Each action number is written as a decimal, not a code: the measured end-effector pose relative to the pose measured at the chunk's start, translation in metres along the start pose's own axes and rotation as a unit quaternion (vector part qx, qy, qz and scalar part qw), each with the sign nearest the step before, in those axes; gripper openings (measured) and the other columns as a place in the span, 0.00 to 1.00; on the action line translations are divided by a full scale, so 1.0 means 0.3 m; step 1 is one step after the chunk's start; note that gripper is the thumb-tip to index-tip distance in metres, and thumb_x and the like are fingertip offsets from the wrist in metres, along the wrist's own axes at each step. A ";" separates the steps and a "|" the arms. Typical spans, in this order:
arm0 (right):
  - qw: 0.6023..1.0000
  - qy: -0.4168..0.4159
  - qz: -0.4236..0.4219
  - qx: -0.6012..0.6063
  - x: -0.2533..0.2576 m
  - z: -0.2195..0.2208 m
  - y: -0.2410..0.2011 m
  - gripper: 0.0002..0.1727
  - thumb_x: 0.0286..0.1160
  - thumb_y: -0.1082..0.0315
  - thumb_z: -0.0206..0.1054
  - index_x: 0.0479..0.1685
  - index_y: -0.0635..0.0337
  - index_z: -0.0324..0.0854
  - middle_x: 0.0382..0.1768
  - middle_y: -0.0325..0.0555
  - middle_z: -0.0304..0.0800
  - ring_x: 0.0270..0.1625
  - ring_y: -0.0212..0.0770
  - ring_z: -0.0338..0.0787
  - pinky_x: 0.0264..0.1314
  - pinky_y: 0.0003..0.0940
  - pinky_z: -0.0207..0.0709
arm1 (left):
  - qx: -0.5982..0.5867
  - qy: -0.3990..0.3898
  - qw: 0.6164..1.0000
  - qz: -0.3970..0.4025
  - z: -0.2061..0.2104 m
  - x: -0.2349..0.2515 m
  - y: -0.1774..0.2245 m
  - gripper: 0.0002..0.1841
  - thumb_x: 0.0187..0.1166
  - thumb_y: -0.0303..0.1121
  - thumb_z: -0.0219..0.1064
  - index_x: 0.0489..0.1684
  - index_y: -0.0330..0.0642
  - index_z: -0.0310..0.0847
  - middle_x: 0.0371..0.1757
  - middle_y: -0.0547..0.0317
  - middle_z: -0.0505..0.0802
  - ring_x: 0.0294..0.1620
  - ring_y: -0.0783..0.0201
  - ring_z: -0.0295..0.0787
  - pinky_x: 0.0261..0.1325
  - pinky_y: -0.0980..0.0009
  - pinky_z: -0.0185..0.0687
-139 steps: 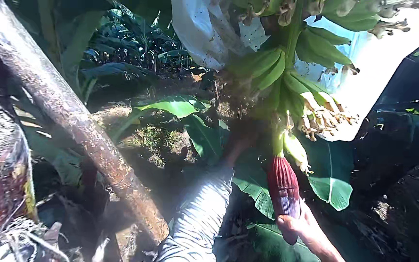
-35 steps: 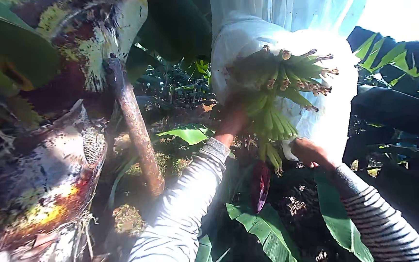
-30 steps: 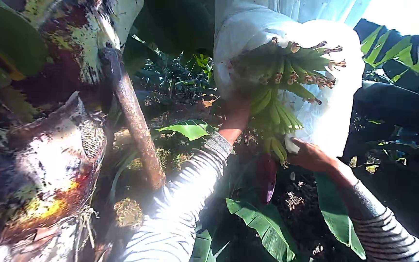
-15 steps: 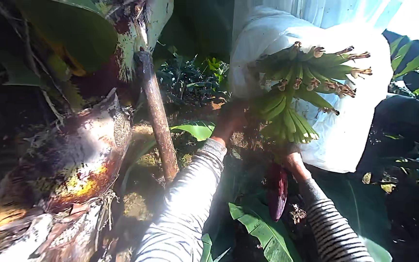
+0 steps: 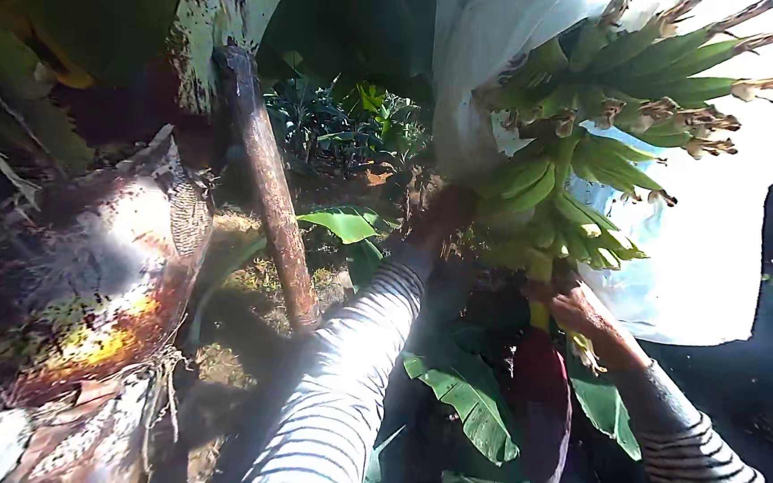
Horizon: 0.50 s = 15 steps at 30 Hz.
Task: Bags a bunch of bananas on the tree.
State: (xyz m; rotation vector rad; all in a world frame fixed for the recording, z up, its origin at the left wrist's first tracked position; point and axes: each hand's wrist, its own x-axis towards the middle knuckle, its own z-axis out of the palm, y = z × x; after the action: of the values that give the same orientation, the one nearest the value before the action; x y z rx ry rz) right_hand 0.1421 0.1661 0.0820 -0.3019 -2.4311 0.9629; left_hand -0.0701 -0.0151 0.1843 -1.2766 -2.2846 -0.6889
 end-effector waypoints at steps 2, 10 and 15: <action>1.000 -0.011 -0.016 -0.004 -0.011 -0.050 0.021 0.37 0.61 0.44 0.77 0.69 0.57 0.79 0.55 0.46 0.92 0.58 0.40 0.91 0.66 0.48 0.85 | 0.028 0.010 0.999 0.013 -0.024 -0.008 0.023 0.15 0.77 0.36 0.70 0.55 0.36 0.88 0.55 0.39 0.92 0.60 0.40 0.88 0.63 0.36 0.80; 0.998 -0.049 -0.013 0.025 -0.105 -0.080 -0.043 0.18 0.59 0.50 0.75 0.41 0.53 0.88 0.33 0.37 0.93 0.38 0.34 0.93 0.45 0.40 0.88 | 0.077 -0.032 0.991 -0.107 -0.006 -0.064 -0.149 0.16 0.78 0.39 0.69 0.56 0.40 0.89 0.55 0.36 0.92 0.59 0.34 0.88 0.59 0.30 0.80; 0.998 -0.060 -0.018 0.022 -0.129 -0.073 -0.063 0.16 0.61 0.48 0.74 0.34 0.50 0.89 0.30 0.35 0.92 0.36 0.33 0.92 0.44 0.41 0.87 | -0.193 -0.156 0.965 -0.088 -0.066 -0.137 -0.046 0.29 0.71 0.43 0.78 0.66 0.35 0.81 0.55 0.42 0.92 0.55 0.50 0.90 0.62 0.46 0.85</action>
State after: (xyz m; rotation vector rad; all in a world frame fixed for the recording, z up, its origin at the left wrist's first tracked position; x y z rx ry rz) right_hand 0.1862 0.1503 0.0942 -0.1885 -2.5108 1.0453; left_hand -0.0595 -0.0602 0.1729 -1.4496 -2.6327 -1.1106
